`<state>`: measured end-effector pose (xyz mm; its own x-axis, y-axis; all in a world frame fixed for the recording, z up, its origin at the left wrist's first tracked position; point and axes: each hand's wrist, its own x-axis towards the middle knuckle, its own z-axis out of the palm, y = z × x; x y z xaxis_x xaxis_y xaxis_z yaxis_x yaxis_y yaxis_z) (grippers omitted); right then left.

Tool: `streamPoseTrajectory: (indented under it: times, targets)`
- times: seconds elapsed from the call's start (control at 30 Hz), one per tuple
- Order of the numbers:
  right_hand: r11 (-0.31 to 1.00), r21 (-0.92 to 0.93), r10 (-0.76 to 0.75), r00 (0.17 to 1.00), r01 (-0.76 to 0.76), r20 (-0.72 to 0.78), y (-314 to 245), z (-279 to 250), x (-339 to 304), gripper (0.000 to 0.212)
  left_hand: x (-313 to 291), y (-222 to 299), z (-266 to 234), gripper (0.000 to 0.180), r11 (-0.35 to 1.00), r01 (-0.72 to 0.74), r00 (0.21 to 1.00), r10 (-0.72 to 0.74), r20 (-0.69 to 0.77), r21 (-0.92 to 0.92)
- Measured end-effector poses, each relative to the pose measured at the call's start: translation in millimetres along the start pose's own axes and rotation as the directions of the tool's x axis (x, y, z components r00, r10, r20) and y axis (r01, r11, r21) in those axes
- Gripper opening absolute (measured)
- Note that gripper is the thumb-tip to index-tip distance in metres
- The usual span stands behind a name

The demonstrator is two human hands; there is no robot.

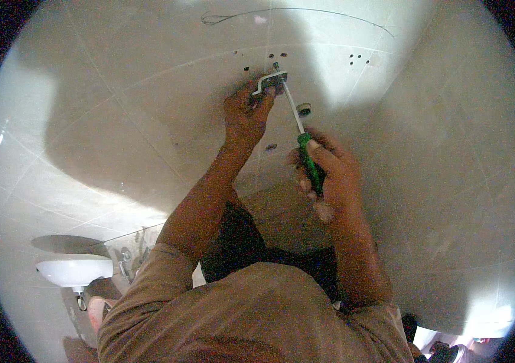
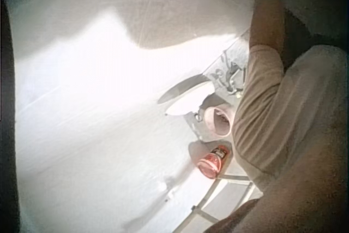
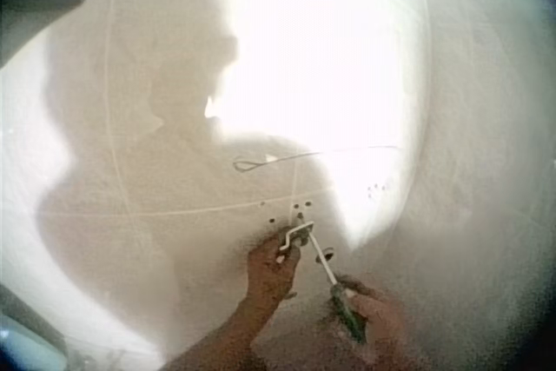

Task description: The person installs a metal mounting bracket onto a tiled wall by positioning the bracket and securing it with screws using a screwdriver.

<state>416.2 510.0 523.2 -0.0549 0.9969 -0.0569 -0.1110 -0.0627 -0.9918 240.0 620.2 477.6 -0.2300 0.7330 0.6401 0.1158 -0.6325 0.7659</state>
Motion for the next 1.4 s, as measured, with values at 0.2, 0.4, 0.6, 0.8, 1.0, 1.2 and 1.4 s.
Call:
streamPoseTrajectory:
  times: [0.2, 0.4, 0.6, 0.8, 1.0, 1.2, 1.4]
  targets:
    - [0.609, -0.642, -0.58, 0.813, 0.465, 0.039, 29, -2, 7, 0.038, 0, 2, 2, 0.023, 0.998, -0.035, 0.999, 0.035, 0.009, 0.054]
    - [0.96, 0.269, 0.054, 0.995, -0.074, 0.082, 9, -8, 0, 0.036, 1, -3, 0, 0.02, 0.989, -0.073, 0.997, 0.07, 0.028, 0.127]
    - [0.74, -0.605, -0.4, 0.915, 0.294, -0.044, 32, -4, -7, 0.034, -8, 0, 3, 0.018, 0.983, -0.088, 0.995, 0.08, 0.053, 0.16]
    - [0.793, -0.557, -0.311, 0.95, 0.248, -0.02, 43, -21, -18, 0.033, -35, 4, 0, 0.018, 0.976, 0.067, 0.991, -0.089, 0.097, 0.209]
    - [0.779, -0.59, -0.213, 0.975, 0.212, 0.069, 66, -39, -41, 0.031, -57, -8, -5, 0.024, 0.956, 0.252, 0.966, -0.239, 0.097, -0.152]
    - [0.778, -0.621, -0.208, 0.971, 0.094, -0.113, 51, -13, -34, 0.023, -79, 13, -3, 0.022, 0.883, 0.357, 0.929, -0.302, 0.213, -0.305]
    - [0.751, -0.56, -0.473, 0.877, 0.35, -0.086, 65, 0, 9, 0.027, -93, 40, 1, 0.025, 0.953, 0.278, 0.915, -0.301, 0.267, 0.122]
